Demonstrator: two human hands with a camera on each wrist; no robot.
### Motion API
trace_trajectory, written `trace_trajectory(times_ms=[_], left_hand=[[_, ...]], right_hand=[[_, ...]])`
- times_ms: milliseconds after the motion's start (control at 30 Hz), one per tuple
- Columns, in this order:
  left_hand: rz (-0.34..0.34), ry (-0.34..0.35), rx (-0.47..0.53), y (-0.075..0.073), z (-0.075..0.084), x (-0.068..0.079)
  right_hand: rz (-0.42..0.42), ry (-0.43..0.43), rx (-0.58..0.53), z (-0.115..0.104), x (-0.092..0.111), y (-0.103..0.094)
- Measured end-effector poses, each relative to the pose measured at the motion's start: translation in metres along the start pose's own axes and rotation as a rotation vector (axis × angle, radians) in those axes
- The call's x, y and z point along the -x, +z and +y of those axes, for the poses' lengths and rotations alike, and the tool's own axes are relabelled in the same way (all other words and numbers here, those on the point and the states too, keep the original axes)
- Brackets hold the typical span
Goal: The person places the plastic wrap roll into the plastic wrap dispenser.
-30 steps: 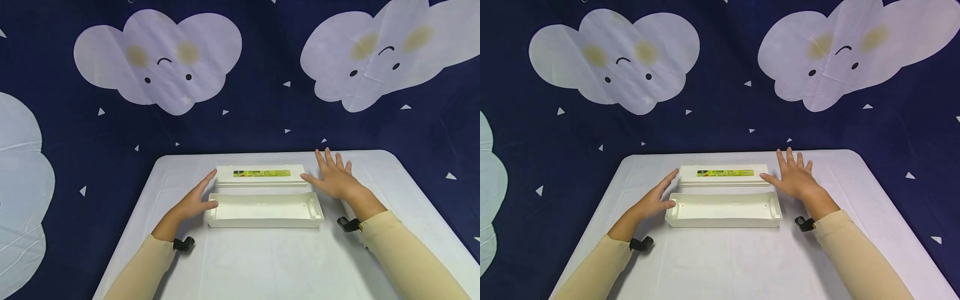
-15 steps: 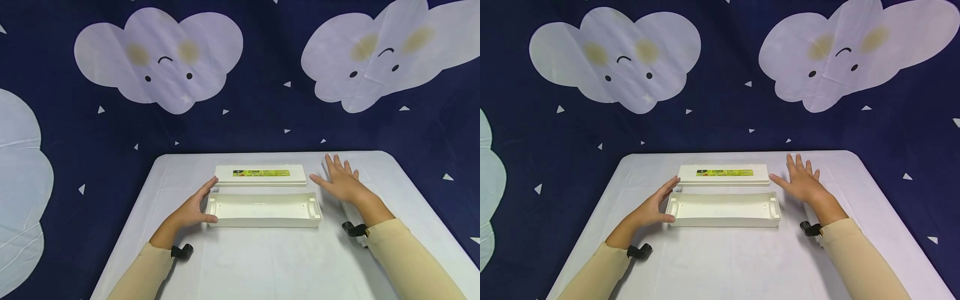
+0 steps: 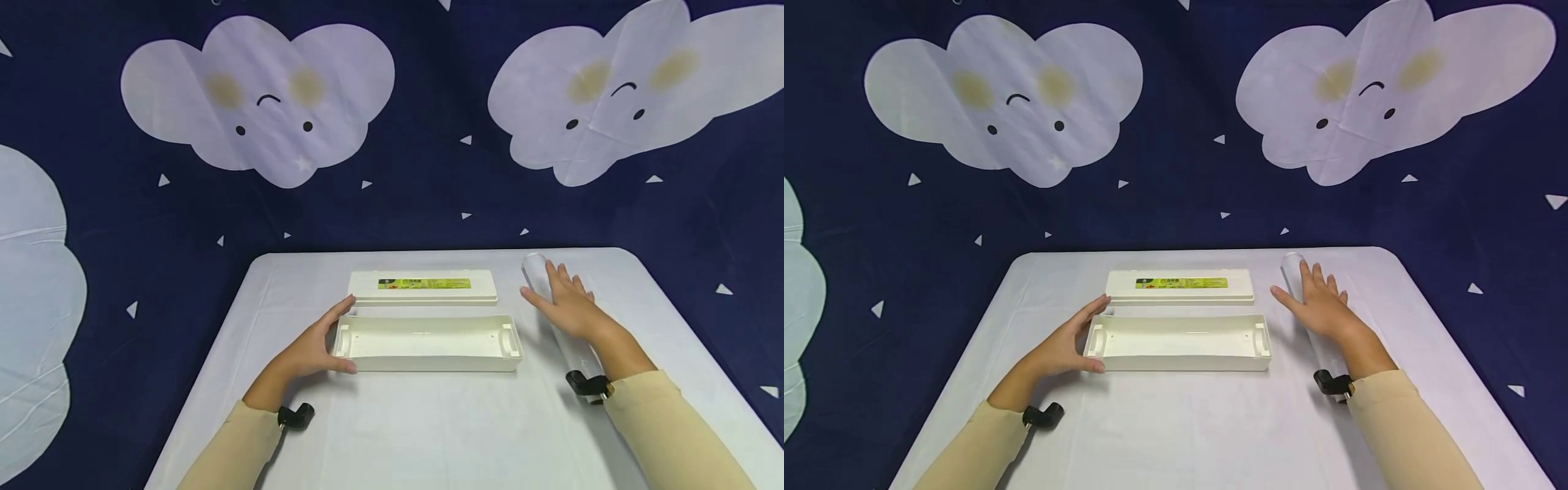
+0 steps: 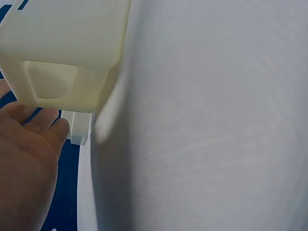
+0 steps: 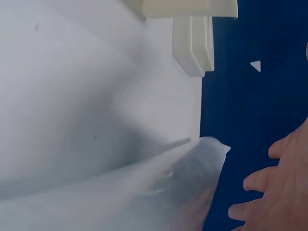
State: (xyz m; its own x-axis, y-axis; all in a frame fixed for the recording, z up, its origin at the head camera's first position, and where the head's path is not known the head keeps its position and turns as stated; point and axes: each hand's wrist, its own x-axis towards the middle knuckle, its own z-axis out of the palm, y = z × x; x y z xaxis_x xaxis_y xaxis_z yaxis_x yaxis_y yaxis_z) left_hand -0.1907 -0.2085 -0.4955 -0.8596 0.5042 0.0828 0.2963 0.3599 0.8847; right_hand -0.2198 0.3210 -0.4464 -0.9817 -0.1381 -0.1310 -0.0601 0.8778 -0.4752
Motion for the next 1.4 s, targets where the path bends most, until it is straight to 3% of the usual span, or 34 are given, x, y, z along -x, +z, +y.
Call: trace_trajectory(times_ms=[233,533,1000,1400], left_hand=[[0.02,0.001,0.011,0.001,-0.004,0.002],[0.019,0.0,0.026,0.001,-0.005,0.003],[0.014,-0.008,0.031,0.001,-0.005,0.005],[0.015,-0.008,0.03,0.0,-0.005,0.006]], right_hand=[[0.019,0.015,-0.027,0.015,0.009,0.003],[0.031,0.022,-0.178,0.031,0.015,0.009],[0.008,0.097,-0.215,0.036,0.028,0.019],[0.05,0.095,-0.191,0.042,0.034,0.027]])
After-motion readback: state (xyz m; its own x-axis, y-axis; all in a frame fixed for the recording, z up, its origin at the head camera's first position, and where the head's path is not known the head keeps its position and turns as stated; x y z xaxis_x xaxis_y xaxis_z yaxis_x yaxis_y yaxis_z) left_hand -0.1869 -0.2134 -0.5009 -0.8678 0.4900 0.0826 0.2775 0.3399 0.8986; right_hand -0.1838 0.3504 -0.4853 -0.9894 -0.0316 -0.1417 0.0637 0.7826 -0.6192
